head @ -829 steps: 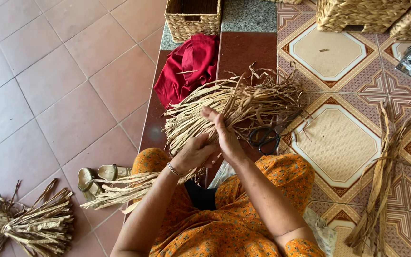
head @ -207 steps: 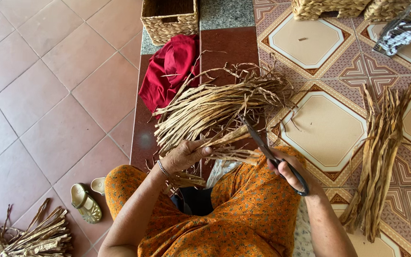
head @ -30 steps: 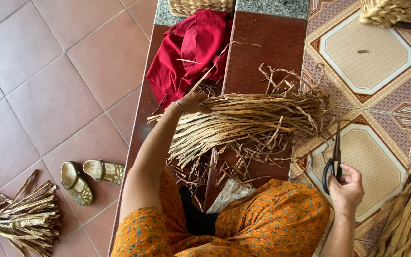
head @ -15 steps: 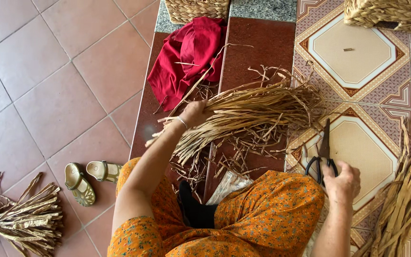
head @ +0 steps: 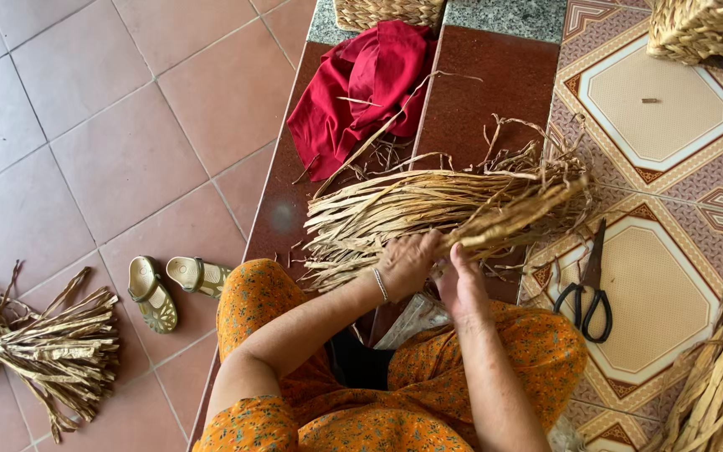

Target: The person sits on the floor and uses shears to trim and separate dried plant fibers from a bundle. They repeatedly cut sections, pull out individual strands, and place the trimmed pieces aside.

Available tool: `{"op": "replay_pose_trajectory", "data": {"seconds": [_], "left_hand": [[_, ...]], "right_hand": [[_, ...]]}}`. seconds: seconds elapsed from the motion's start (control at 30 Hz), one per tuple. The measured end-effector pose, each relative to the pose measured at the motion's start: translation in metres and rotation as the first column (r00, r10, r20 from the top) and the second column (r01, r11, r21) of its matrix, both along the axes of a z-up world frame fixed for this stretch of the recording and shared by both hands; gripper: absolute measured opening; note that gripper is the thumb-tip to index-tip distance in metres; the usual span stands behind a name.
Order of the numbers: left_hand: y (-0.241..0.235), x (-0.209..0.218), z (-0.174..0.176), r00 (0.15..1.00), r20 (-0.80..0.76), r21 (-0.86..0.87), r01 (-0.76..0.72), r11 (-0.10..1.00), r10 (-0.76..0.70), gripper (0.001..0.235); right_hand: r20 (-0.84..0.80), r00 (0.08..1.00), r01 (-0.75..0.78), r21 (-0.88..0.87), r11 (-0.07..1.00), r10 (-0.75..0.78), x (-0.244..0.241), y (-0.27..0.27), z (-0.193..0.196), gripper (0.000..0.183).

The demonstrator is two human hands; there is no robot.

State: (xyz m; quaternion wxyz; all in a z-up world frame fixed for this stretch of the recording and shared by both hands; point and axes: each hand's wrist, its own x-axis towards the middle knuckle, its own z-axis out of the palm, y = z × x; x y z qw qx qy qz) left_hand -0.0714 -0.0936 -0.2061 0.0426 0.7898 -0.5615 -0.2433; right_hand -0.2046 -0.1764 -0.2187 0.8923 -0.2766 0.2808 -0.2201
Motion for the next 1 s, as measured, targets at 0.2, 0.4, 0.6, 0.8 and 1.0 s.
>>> {"op": "replay_pose_trajectory", "data": {"seconds": [0.2, 0.4, 0.6, 0.8, 1.0], "left_hand": [[0.003, 0.006, -0.003, 0.927, -0.197, 0.041, 0.333, 0.942, -0.319, 0.069], [-0.025, 0.149, -0.086, 0.868, -0.45, -0.419, -0.412, 0.809, 0.209, 0.015], [-0.078, 0.229, -0.151, 0.793, -0.214, -0.262, -0.609, 0.749, 0.57, 0.035], [-0.126, 0.242, -0.182, 0.747, -0.04, 0.076, -0.66, 0.747, 0.664, 0.051], [-0.133, 0.254, -0.204, 0.785, 0.041, 0.117, -0.618, 0.777, 0.618, 0.058]], "right_hand": [[-0.326, 0.94, 0.14, 0.089, 0.986, -0.104, -0.007, -0.004, -0.008, 0.016], [-0.348, 0.895, 0.299, 0.005, 0.954, -0.278, 0.0, 0.011, -0.008, 0.014], [-0.297, 0.926, 0.225, -0.064, 0.972, -0.234, 0.011, 0.014, 0.004, 0.013], [-0.45, 0.879, 0.19, 0.027, 0.981, -0.158, 0.017, 0.013, 0.014, 0.03], [-0.354, 0.918, 0.213, 0.062, 0.975, -0.178, 0.015, 0.007, 0.017, 0.025]]}}
